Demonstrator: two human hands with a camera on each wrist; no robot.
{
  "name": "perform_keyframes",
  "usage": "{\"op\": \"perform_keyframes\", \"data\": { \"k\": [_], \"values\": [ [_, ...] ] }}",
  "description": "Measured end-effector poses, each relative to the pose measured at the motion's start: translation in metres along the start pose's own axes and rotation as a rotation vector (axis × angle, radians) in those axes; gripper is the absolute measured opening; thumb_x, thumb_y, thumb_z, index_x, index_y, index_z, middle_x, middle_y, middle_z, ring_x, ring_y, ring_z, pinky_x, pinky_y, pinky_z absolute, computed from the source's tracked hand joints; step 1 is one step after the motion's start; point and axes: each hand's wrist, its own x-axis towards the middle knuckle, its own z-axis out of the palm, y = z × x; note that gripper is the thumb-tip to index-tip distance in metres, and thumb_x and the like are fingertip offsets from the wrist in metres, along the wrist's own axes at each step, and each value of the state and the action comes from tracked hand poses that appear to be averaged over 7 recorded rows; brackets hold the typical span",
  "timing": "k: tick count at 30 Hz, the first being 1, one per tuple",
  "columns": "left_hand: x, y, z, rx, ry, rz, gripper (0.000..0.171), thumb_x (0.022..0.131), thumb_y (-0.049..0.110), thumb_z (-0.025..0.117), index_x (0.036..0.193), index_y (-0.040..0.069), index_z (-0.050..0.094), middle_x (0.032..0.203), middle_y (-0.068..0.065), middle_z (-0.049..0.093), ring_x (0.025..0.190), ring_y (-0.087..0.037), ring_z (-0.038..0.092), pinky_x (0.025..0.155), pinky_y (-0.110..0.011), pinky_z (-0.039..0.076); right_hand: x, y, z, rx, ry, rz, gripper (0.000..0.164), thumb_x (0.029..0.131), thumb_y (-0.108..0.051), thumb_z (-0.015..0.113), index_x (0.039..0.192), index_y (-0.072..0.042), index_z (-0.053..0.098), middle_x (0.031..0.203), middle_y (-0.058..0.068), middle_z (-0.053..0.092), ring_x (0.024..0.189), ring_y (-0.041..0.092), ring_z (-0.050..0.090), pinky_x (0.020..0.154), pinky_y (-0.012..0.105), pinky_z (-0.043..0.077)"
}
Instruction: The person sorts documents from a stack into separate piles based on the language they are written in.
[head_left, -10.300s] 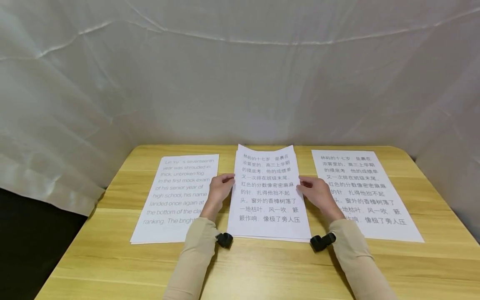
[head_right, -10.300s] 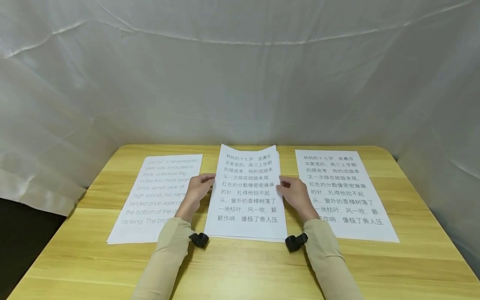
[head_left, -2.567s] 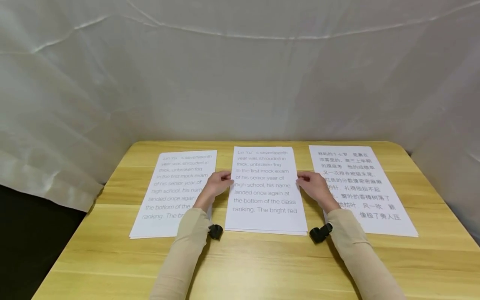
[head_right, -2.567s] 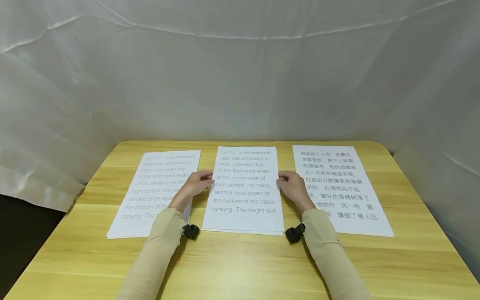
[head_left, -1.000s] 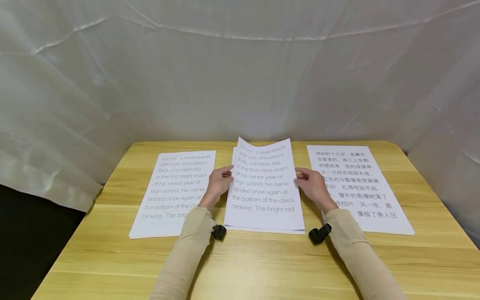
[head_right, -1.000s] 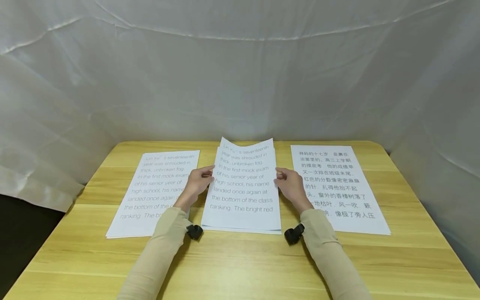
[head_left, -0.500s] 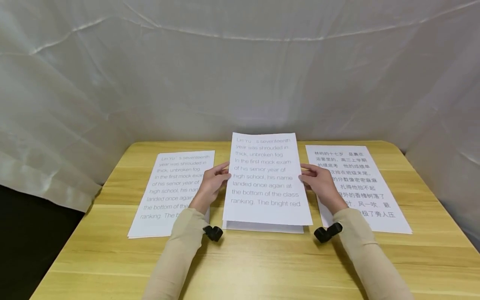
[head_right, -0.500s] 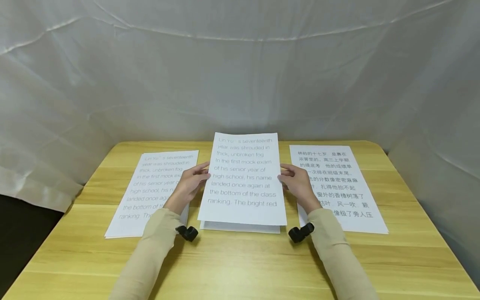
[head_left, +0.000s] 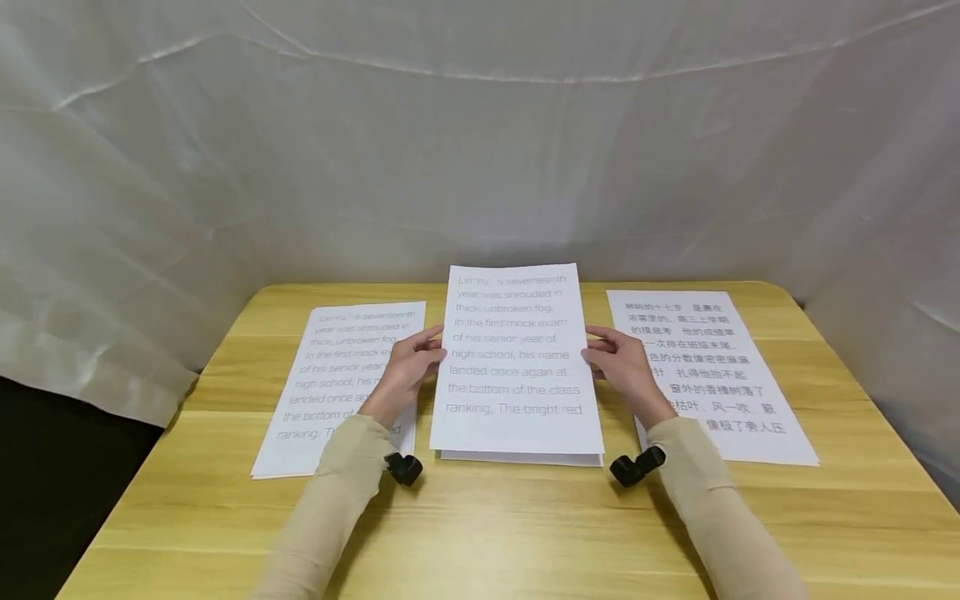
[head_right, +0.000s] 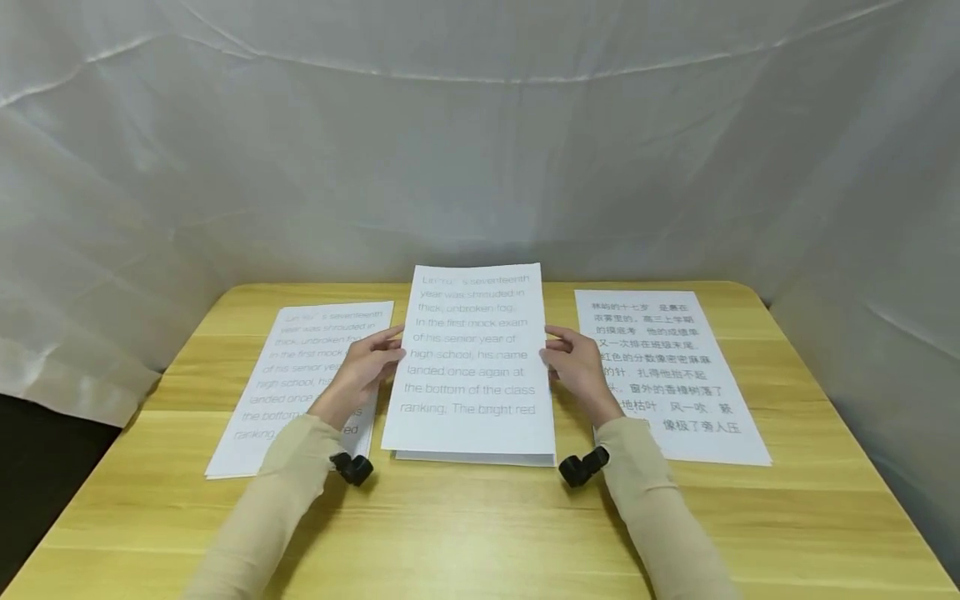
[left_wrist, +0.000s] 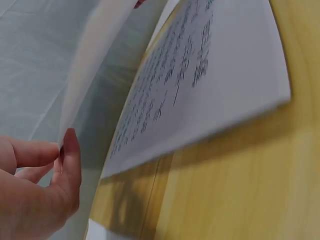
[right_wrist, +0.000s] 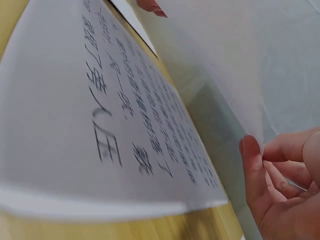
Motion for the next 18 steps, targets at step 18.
{"op": "perform_keyframes", "data": {
  "k": [18],
  "values": [
    [0.006,0.011,-0.093,0.186,0.061,-0.035,0.055,0.097,0.000,0.051,0.149,0.012,0.037,0.119,-0.007,0.045,0.101,-0.015,0.052,0.088,-0.024,0.048,0.004,-0.029,0.101,0.092,0.013,0.003,0.047,0.086,0.002,0.063,0.132,-0.004,0.057,0.107,0.015,0.063,0.084,0.022,0.062,0.067,0.028,0.056]
  ]
}}
